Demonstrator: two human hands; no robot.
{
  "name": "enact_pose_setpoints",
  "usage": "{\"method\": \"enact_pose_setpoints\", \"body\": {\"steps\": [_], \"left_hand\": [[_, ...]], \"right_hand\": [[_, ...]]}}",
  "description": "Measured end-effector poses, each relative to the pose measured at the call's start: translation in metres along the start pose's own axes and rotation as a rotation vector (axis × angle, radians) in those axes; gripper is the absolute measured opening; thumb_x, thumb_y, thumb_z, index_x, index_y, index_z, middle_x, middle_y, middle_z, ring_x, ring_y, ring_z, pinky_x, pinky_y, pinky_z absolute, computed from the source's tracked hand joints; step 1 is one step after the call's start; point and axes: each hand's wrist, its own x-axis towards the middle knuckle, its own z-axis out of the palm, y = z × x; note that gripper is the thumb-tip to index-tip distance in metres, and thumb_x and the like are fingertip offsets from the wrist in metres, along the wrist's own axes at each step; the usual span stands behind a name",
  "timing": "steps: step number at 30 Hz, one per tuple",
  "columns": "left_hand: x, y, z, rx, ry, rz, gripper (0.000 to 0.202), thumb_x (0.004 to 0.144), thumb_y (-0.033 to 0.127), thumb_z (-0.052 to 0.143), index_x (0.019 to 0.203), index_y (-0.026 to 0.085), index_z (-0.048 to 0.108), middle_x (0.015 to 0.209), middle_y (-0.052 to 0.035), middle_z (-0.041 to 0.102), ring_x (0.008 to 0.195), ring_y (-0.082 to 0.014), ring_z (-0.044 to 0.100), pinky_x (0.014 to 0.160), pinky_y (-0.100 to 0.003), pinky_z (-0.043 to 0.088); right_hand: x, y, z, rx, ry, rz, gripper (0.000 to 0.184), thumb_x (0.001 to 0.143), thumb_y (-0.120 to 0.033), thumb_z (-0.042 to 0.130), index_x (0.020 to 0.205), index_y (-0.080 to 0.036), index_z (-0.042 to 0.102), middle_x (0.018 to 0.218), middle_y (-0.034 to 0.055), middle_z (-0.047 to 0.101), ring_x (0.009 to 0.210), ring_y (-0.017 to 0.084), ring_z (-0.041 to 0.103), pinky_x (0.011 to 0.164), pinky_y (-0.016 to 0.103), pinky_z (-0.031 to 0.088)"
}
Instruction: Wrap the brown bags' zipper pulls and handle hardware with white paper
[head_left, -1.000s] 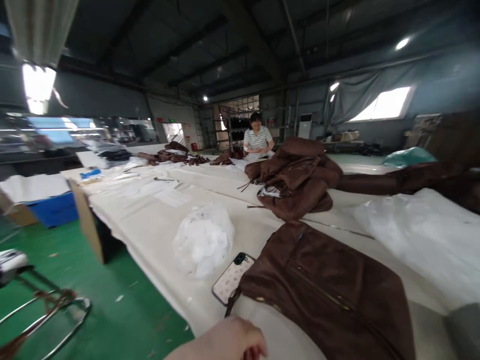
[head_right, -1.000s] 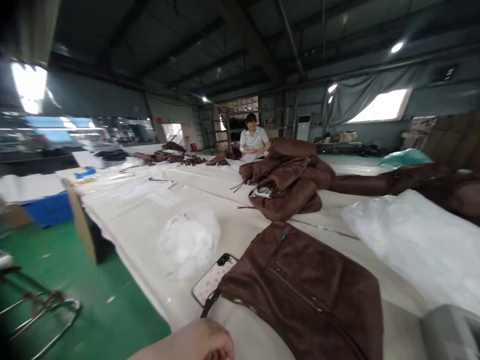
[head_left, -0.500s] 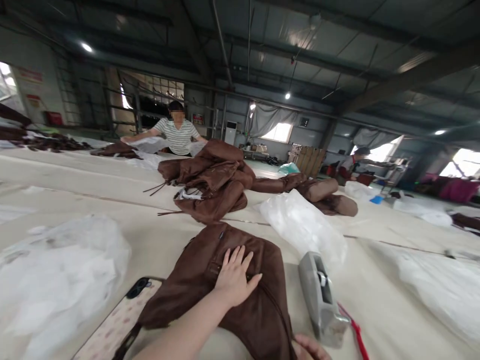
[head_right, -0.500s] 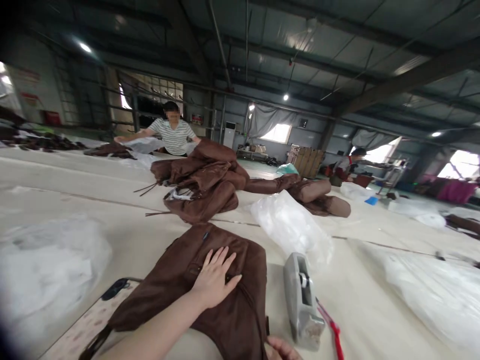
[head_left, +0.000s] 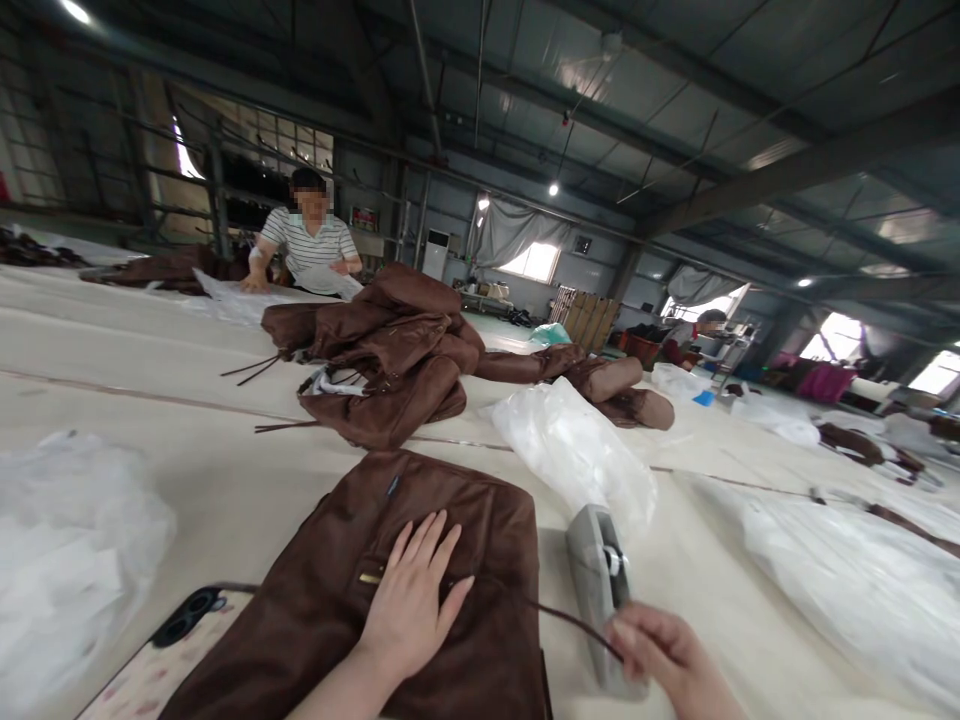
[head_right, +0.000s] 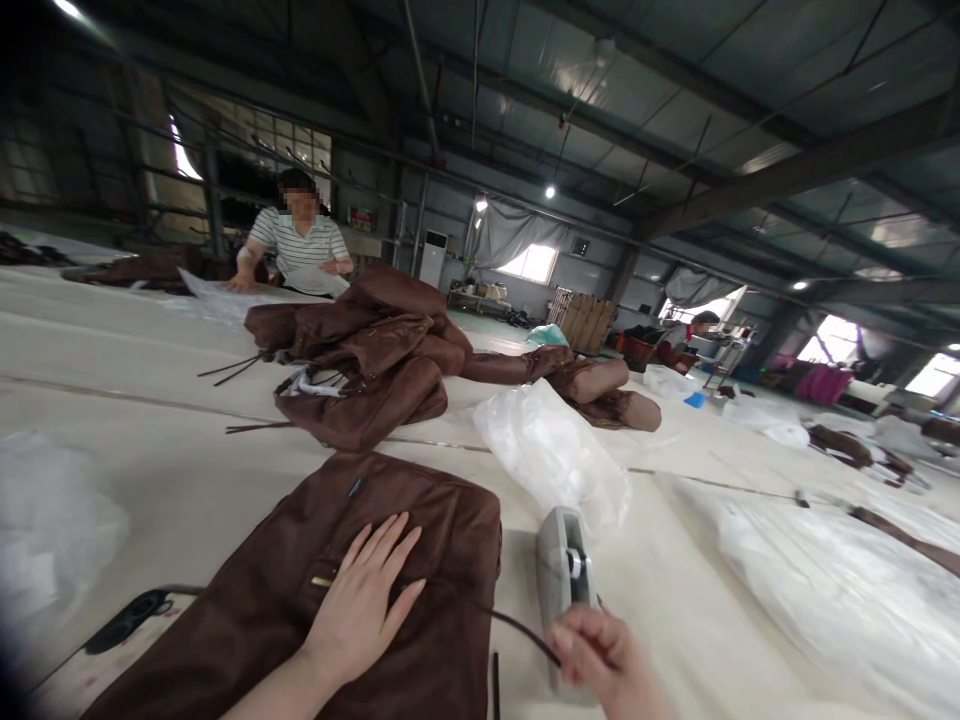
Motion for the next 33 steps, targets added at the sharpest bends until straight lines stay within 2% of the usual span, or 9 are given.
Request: {"method": "enact_pose_setpoints", "body": {"steps": [4, 8, 12, 16, 19, 22, 27, 30, 33], "left_hand": [[-0.001, -0.003, 0.005, 0.048, 0.004, 0.014, 0.052, 0.092, 0.042, 0.042, 0.141, 0.024, 0.037, 0.149, -0.0049, 0.035, 0.136, -0.0242, 0.033, 0.113, -0.047, 0.028], [-0.001, -0.006, 0.01, 0.112, 0.047, 0.041, 0.054, 0.09, 0.04, 0.045, 0.142, 0.026, 0.037, 0.148, -0.003, 0.036, 0.134, -0.0232, 0.037, 0.11, -0.044, 0.034], [0.003, -0.007, 0.01, 0.171, 0.129, 0.092, 0.054, 0.088, 0.035, 0.049, 0.141, 0.024, 0.039, 0.146, -0.0042, 0.041, 0.131, -0.0227, 0.041, 0.108, -0.041, 0.037], [0.008, -0.007, 0.007, 0.199, 0.186, 0.142, 0.053, 0.086, 0.031, 0.052, 0.138, 0.021, 0.043, 0.142, -0.0054, 0.046, 0.128, -0.0229, 0.045, 0.106, -0.038, 0.038], [0.009, -0.007, 0.007, 0.214, 0.196, 0.155, 0.053, 0.086, 0.032, 0.052, 0.137, 0.021, 0.044, 0.141, -0.0054, 0.048, 0.126, -0.023, 0.047, 0.106, -0.037, 0.038], [0.009, -0.007, 0.008, 0.211, 0.197, 0.156, 0.054, 0.086, 0.033, 0.052, 0.137, 0.021, 0.044, 0.14, -0.0059, 0.048, 0.126, -0.0233, 0.047, 0.106, -0.037, 0.038], [0.006, -0.011, 0.014, 0.136, 0.161, 0.112, 0.053, 0.087, 0.034, 0.052, 0.138, 0.022, 0.043, 0.14, -0.0061, 0.048, 0.125, -0.0242, 0.048, 0.105, -0.04, 0.04], [0.004, -0.012, 0.017, 0.079, 0.119, 0.081, 0.053, 0.088, 0.035, 0.051, 0.138, 0.023, 0.042, 0.14, -0.0066, 0.047, 0.126, -0.0252, 0.046, 0.105, -0.043, 0.04], [0.003, -0.001, 0.006, -0.008, 0.13, 0.024, 0.055, 0.088, 0.033, 0.052, 0.14, 0.019, 0.039, 0.141, -0.0106, 0.045, 0.129, -0.0264, 0.043, 0.105, -0.046, 0.04]], "right_hand": [[0.075, 0.0, -0.062, -0.288, 0.256, -0.097, 0.045, 0.084, -0.056, 0.049, 0.084, -0.016, 0.071, 0.066, 0.0032, 0.063, 0.06, 0.016, 0.056, 0.058, 0.026, 0.045], [0.154, 0.031, -0.103, -0.533, 0.367, -0.082, 0.039, 0.084, -0.047, 0.048, 0.092, -0.016, 0.07, 0.101, 0.0109, 0.067, 0.093, 0.025, 0.062, 0.082, 0.035, 0.048], [0.214, 0.059, -0.113, -0.645, 0.304, -0.049, 0.024, 0.085, -0.031, 0.054, 0.074, -0.017, 0.069, 0.113, 0.0129, 0.064, 0.115, 0.027, 0.054, 0.102, 0.039, 0.036], [0.241, 0.073, -0.108, -0.701, 0.201, 0.009, 0.02, 0.088, -0.032, 0.06, 0.081, -0.015, 0.065, 0.102, 0.0065, 0.068, 0.103, 0.021, 0.06, 0.096, 0.043, 0.042], [0.242, 0.074, -0.108, -0.699, 0.202, 0.031, 0.025, 0.09, -0.038, 0.057, 0.086, -0.015, 0.065, 0.094, 0.0043, 0.069, 0.092, 0.019, 0.064, 0.089, 0.042, 0.047], [0.227, 0.064, -0.114, -0.65, 0.274, -0.016, 0.031, 0.089, -0.042, 0.051, 0.082, -0.017, 0.069, 0.097, 0.01, 0.071, 0.1, 0.024, 0.063, 0.094, 0.042, 0.045], [0.168, 0.016, -0.113, -0.532, 0.369, -0.156, 0.044, 0.084, -0.052, 0.044, 0.091, -0.02, 0.073, 0.11, 0.011, 0.068, 0.112, 0.029, 0.057, 0.102, 0.041, 0.04], [0.117, -0.02, -0.084, -0.375, 0.333, -0.226, 0.043, 0.085, -0.054, 0.049, 0.103, -0.022, 0.071, 0.121, 0.0082, 0.063, 0.121, 0.027, 0.05, 0.107, 0.04, 0.035], [0.07, -0.039, -0.034, -0.135, 0.218, -0.216, 0.04, 0.085, -0.051, 0.055, 0.11, -0.023, 0.069, 0.129, 0.007, 0.057, 0.126, 0.027, 0.044, 0.109, 0.04, 0.033]]}}
